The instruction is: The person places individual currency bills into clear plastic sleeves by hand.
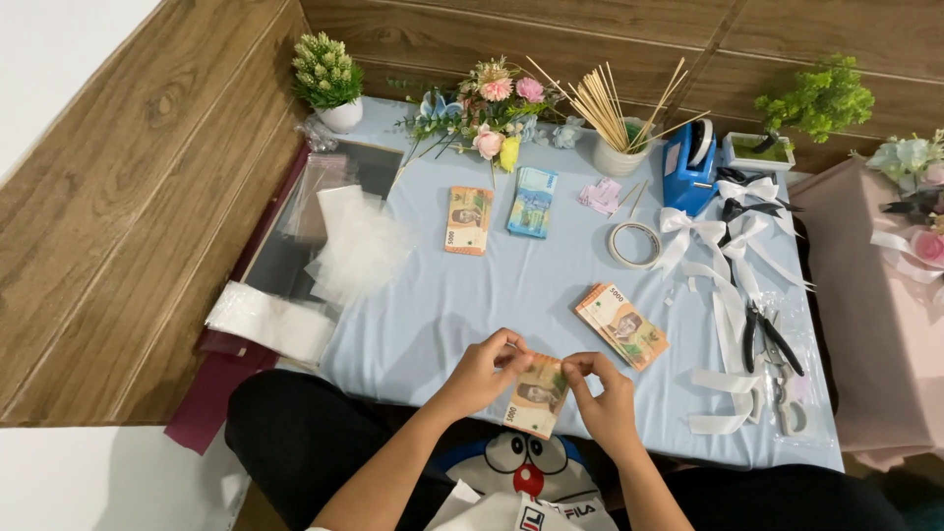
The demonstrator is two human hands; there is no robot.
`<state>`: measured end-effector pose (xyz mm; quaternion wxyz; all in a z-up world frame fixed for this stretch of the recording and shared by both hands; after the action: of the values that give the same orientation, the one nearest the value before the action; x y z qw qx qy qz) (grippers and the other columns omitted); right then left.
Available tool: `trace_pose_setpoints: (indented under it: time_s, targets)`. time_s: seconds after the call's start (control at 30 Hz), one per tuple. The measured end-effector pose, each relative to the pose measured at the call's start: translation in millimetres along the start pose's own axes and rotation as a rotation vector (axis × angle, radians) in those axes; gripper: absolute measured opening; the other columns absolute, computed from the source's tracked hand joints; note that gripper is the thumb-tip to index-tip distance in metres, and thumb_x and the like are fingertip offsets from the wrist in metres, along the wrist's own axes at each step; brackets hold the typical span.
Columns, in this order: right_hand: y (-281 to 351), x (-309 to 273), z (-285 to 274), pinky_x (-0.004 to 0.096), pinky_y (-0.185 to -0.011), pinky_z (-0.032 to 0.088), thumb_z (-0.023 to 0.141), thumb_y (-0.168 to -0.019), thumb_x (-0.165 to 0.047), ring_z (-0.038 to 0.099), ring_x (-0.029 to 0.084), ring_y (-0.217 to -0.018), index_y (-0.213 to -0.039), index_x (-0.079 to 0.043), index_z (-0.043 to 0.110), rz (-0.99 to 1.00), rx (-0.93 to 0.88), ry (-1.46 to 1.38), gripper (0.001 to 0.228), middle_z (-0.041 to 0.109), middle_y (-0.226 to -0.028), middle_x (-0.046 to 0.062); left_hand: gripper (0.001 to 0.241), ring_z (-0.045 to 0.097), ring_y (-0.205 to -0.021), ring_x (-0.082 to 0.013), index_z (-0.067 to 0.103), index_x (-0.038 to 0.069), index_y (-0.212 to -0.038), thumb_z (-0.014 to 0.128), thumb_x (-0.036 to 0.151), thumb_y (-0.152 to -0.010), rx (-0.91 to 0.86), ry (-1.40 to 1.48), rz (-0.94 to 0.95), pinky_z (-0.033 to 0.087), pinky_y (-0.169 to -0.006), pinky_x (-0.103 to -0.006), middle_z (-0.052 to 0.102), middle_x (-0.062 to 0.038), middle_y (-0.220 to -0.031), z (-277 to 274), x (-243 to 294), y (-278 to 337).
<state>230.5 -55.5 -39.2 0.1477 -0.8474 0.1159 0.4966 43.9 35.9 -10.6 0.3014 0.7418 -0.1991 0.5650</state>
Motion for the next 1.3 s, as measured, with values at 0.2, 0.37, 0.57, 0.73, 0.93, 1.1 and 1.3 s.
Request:
trace_pose_setpoints:
  time_s: [0.2, 0.37, 0.57, 0.73, 0.93, 1.1, 1.3]
  targets:
    - [-9, 30, 0, 0.027, -0.068, 0.049, 0.068, -0.095, -0.032, 0.057, 0.010, -0.065, -0.098, -0.013, 0.077, 0.246, 0.008, 0.013, 0.021, 0.064, -0.066, -0.002, 0.033, 0.074, -0.081, -0.0167, 0.051, 0.014, -0.120, 0.069, 0.024, -0.094, 0.063, -0.047, -0.033, 0.055, -0.074, -0.0293, 0.079, -0.005, -0.092, 16, -32, -26]
    - [-15, 94, 5, 0.028, -0.062, 0.041, 0.062, -0.100, -0.031, 0.048, 0.009, -0.061, -0.099, -0.012, 0.075, 0.195, 0.109, 0.060, 0.022, 0.053, -0.064, -0.004, 0.037, 0.072, -0.079, -0.0257, 0.040, 0.012, -0.128, 0.060, 0.018, -0.097, 0.273, -0.163, -0.033, 0.053, -0.068, -0.0378, 0.076, -0.008, -0.090, -26, -77, -77]
    - [-11, 123, 16, 0.029, -0.060, 0.047, 0.061, -0.098, -0.031, 0.056, 0.012, -0.059, -0.098, -0.013, 0.074, 0.054, 0.151, 0.232, 0.022, 0.062, -0.066, -0.002, 0.024, 0.066, -0.082, -0.0311, 0.045, 0.016, -0.119, 0.056, 0.008, -0.099, 0.552, -0.354, 0.036, 0.048, -0.068, -0.0411, 0.068, -0.012, -0.095, -133, -83, -153]
    - [-11, 117, 20, 0.031, -0.060, 0.050, 0.060, -0.098, -0.032, 0.060, 0.014, -0.062, -0.098, -0.014, 0.074, 0.071, 0.087, 0.301, 0.023, 0.067, -0.072, 0.001, 0.015, 0.059, -0.082, -0.0237, 0.067, 0.013, -0.096, 0.059, 0.001, -0.096, 0.628, -0.474, 0.255, 0.050, -0.074, -0.0340, 0.060, -0.007, -0.091, -185, -110, -229]
    - [-9, 128, 24, 0.030, -0.058, 0.053, 0.062, -0.096, -0.031, 0.063, 0.014, -0.064, -0.095, -0.013, 0.074, 0.076, 0.107, 0.326, 0.022, 0.071, -0.076, 0.000, 0.017, 0.064, -0.089, -0.0262, 0.068, 0.011, -0.103, 0.056, 0.002, -0.097, 0.676, -0.495, 0.331, 0.052, -0.080, -0.0350, 0.062, -0.010, -0.102, -187, -115, -262]
    - [-9, 127, 23, 0.029, -0.057, 0.052, 0.064, -0.094, -0.030, 0.062, 0.013, -0.062, -0.092, -0.011, 0.074, 0.055, 0.131, 0.332, 0.021, 0.071, -0.076, 0.000, 0.044, 0.025, -0.152, -0.0332, 0.047, 0.019, -0.148, 0.035, 0.029, -0.107, 0.482, -0.999, 0.204, 0.013, -0.123, -0.0567, 0.035, -0.009, -0.163, -138, -79, -258]
    - [-8, 127, 22, 0.029, -0.056, 0.050, 0.065, -0.094, -0.028, 0.060, 0.013, -0.061, -0.092, -0.012, 0.074, 0.050, 0.126, 0.350, 0.018, 0.067, -0.071, -0.001, 0.061, 0.003, -0.157, -0.0242, 0.018, 0.019, -0.162, 0.018, 0.039, -0.105, 0.312, -1.055, -0.050, -0.002, -0.125, -0.0559, 0.012, 0.000, -0.170, -124, -101, -272]
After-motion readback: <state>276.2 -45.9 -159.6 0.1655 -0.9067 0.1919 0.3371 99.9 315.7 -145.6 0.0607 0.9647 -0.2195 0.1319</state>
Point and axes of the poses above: each hand's wrist, its own y-axis away from the middle knuckle, its own z-axis out of the palm, x = y × z, the point moved 5 cm from there along -y, towards the middle knuckle
